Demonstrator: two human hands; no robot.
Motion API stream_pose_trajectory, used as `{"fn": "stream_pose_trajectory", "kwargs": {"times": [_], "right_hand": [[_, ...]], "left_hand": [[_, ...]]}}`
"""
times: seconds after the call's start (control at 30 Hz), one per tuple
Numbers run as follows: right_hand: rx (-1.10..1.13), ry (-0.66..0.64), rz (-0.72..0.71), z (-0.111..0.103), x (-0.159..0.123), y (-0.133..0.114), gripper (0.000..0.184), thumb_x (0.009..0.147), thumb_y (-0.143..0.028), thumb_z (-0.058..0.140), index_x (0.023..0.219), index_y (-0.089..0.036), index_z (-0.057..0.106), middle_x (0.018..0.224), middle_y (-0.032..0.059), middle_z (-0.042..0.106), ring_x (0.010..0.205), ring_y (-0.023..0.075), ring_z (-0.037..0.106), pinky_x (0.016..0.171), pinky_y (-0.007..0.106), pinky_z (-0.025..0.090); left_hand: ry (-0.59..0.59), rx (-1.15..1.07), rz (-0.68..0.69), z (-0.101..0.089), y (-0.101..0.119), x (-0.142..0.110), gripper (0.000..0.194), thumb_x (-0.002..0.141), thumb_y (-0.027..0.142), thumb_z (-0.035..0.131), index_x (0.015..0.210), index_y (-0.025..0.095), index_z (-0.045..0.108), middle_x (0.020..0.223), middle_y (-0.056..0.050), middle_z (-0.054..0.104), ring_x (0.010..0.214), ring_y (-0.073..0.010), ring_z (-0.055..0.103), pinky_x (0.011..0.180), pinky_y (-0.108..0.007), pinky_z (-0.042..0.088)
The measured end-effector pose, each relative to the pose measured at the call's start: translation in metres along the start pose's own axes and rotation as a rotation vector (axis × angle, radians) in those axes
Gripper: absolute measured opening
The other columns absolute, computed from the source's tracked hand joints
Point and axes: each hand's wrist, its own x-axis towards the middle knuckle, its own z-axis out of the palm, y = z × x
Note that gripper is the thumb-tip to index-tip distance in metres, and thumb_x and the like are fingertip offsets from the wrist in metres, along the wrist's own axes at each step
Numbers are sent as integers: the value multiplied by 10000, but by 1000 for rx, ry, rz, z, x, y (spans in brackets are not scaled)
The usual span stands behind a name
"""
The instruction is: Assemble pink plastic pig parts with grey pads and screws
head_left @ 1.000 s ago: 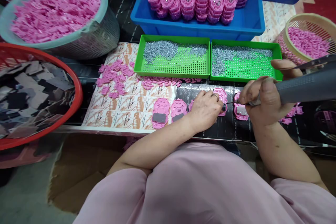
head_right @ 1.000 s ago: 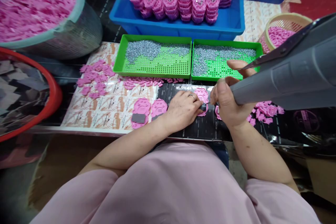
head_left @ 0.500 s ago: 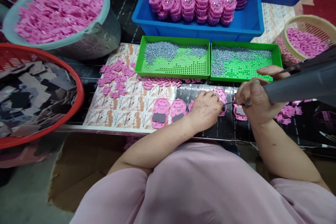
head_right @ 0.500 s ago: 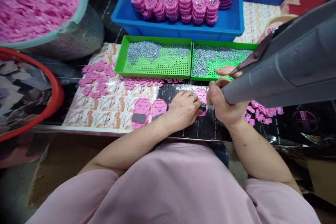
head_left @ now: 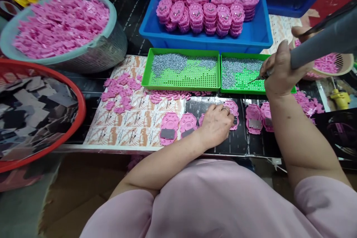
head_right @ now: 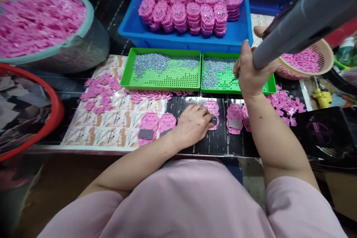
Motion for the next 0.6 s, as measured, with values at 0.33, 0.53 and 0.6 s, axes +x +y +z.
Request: {"fn": "stream_pose_trajectory", "kwargs": {"times": [0.33, 0.53, 0.6], "right_hand": [[-73, -21, 50, 7, -1, 1, 367, 780, -538, 705, 945, -282, 502, 429, -127, 393, 293, 83, 376, 315, 291, 299], [-117, -2, 38, 8, -6, 6, 398, 780, -584, 682, 951, -283, 486, 432, -123, 369, 305, 90, 370, 322, 296, 277], [-129, -18, 61, 9, -7, 7, 395, 788, -566, 684, 981, -288, 481, 451, -121, 378, 323, 89, 386, 345, 294, 299]], "left_hand": [[5, -16, 11, 0, -1, -1, 212, 903, 306, 580, 945, 138, 702, 939, -95, 680, 938, -257, 586, 752, -377, 373], [11, -20, 4, 1, -1, -1, 205, 901, 301, 584, 950, 142, 704, 951, -89, 684, 942, -257, 586, 757, -374, 372], [13, -21, -2, 1, -1, -1, 198, 902, 300, 587, 945, 147, 705, 951, -84, 685, 944, -256, 586, 755, -372, 371]]}}
